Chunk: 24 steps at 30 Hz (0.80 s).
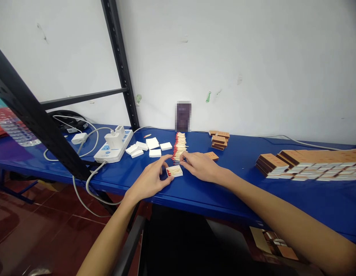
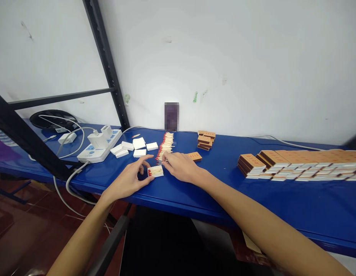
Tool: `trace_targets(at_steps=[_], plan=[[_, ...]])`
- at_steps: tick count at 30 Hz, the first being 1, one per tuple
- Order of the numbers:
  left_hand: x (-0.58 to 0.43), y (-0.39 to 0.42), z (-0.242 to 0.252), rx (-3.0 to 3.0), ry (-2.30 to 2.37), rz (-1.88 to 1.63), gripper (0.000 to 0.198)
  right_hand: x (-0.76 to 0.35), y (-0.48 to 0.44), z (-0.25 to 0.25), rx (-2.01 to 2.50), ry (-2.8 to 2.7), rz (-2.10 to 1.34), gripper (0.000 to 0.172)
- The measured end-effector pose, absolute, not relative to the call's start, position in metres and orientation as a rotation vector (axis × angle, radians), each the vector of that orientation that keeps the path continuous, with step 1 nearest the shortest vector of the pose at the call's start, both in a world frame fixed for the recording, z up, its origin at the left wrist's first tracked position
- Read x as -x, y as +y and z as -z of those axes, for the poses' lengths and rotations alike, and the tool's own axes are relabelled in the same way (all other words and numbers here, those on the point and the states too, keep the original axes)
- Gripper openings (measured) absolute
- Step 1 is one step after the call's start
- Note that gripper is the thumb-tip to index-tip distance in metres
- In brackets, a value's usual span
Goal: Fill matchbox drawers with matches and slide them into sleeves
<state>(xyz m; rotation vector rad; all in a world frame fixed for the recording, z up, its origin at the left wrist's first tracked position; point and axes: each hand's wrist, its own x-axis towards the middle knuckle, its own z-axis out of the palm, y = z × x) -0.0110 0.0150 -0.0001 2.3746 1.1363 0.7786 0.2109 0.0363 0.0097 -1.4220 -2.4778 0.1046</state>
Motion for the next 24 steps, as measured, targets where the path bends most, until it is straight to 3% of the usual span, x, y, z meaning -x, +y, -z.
trace_targets(at_steps=[24], plan=[[0.011, 0.014, 0.000, -2.386, 1.129, -0.767, 0.060, -0.203, 0.022, -0.016, 1.323, -2.538, -0.109, 0.020]])
